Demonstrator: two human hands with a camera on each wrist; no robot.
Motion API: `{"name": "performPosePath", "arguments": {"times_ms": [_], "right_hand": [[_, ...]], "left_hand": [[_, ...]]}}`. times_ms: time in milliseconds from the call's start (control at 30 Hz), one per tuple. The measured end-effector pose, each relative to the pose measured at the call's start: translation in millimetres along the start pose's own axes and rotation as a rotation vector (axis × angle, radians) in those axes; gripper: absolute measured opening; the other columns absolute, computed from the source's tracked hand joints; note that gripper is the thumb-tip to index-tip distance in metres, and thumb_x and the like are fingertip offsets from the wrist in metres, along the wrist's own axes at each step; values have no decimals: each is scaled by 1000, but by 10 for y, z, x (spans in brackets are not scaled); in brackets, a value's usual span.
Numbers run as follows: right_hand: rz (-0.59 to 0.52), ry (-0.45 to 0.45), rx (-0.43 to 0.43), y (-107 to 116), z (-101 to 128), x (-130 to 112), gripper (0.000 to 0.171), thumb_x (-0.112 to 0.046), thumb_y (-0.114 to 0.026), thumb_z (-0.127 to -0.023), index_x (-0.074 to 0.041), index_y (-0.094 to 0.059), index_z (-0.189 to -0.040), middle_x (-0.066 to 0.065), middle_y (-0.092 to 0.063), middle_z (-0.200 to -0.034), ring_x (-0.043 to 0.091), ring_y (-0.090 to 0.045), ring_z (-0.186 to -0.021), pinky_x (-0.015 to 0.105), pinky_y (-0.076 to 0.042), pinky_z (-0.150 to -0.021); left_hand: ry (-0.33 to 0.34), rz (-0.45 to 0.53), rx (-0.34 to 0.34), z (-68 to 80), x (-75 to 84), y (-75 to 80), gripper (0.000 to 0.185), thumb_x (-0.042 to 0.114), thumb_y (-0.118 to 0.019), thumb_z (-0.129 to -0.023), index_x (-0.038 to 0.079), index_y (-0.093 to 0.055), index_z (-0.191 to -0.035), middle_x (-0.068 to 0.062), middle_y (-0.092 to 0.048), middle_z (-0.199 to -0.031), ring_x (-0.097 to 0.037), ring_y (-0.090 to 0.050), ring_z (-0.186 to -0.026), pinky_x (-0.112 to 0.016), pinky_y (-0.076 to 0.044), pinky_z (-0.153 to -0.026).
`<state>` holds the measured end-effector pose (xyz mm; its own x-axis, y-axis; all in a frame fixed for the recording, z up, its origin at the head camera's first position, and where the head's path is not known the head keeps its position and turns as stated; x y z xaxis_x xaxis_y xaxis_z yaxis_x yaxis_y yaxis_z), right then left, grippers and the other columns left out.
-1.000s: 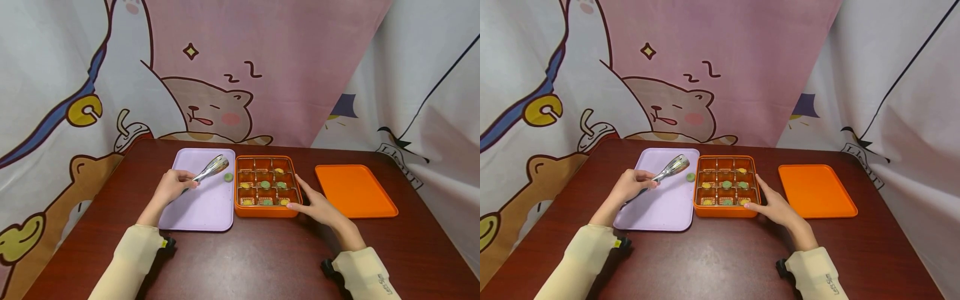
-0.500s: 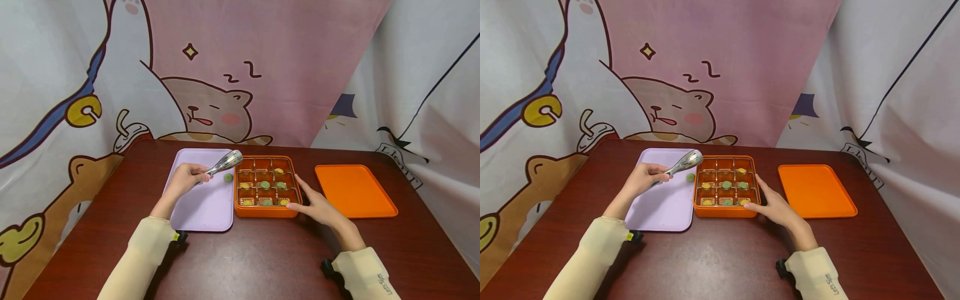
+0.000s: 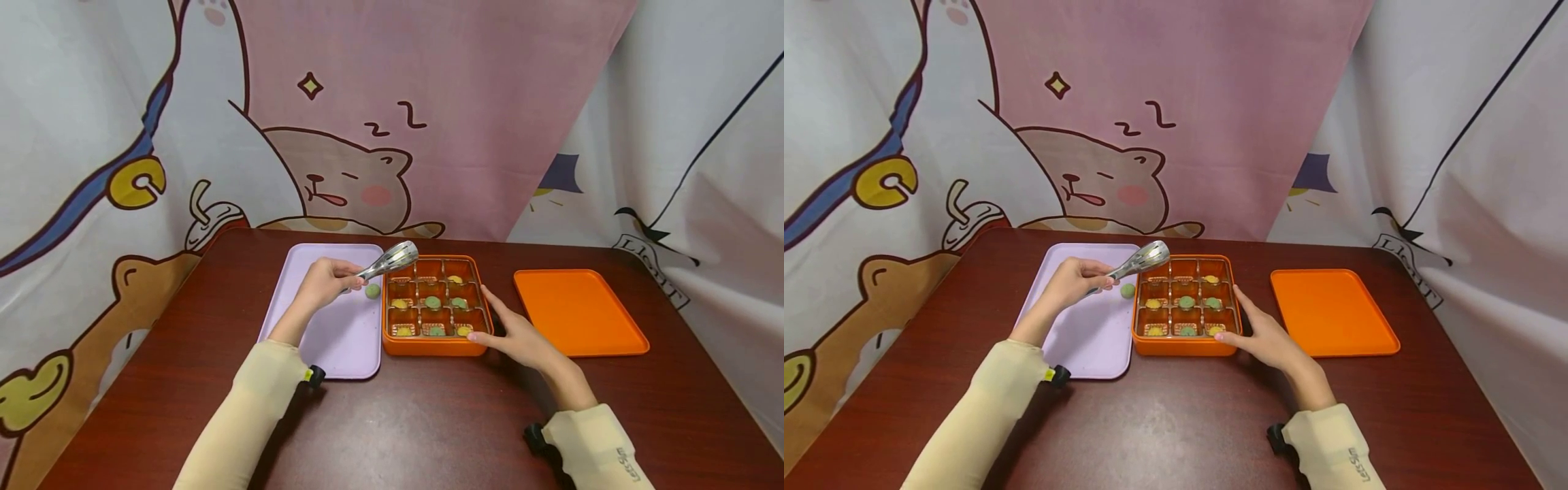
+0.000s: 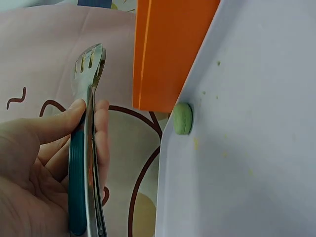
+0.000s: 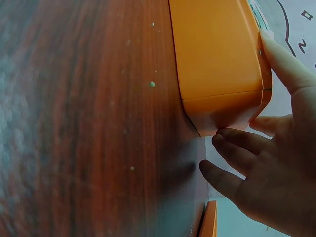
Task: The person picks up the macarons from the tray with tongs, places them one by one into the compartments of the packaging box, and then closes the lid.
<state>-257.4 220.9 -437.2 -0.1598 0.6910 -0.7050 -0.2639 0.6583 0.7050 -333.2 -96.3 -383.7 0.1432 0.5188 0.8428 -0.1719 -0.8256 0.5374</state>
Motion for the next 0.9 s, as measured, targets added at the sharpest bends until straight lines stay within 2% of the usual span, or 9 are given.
{"name": "performPosePath", "arguments": {"times_ms": [400, 700, 900], "right_hand": [[-16, 0, 5, 9, 20, 3, 95, -46, -66, -85, -30, -1, -152, 16, -20, -155, 41, -27, -136, 64, -24, -102], [-1, 12, 14, 15, 17, -14, 94, -46, -65, -85, -25, -3, -152, 19, -28, -151, 40, -36, -131, 63, -29, -101], [0, 6, 14, 18, 8, -2, 95, -48, -65, -84, -25, -3, -152, 19, -29, -151, 40, -37, -130, 62, -29, -101]], "left_hand": [[-14, 31, -37, -131, 74, -186, 26, 10, -71, -83, 0, -70, -107, -15, -72, -93, -16, -69, -79, -26, -53, -69], [-2, 49, -57, -197, 82, -284, 23, 10, -71, -83, 1, -71, -105, -13, -73, -92, -20, -69, -79, -34, -54, -73], [1, -18, -53, -236, 100, -328, 23, 14, -72, -83, 3, -72, -104, -10, -73, -90, -22, -69, -82, -24, -48, -68]]}}
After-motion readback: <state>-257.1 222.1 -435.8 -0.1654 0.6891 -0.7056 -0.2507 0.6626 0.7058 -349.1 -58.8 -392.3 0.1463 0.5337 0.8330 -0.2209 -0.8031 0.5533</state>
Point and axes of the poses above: each hand's wrist, its own z-axis away from the middle knuckle, its own y-axis out of the back of the hand, x = y × z, the point moved 8 cm from there along -z, towards the middle knuckle
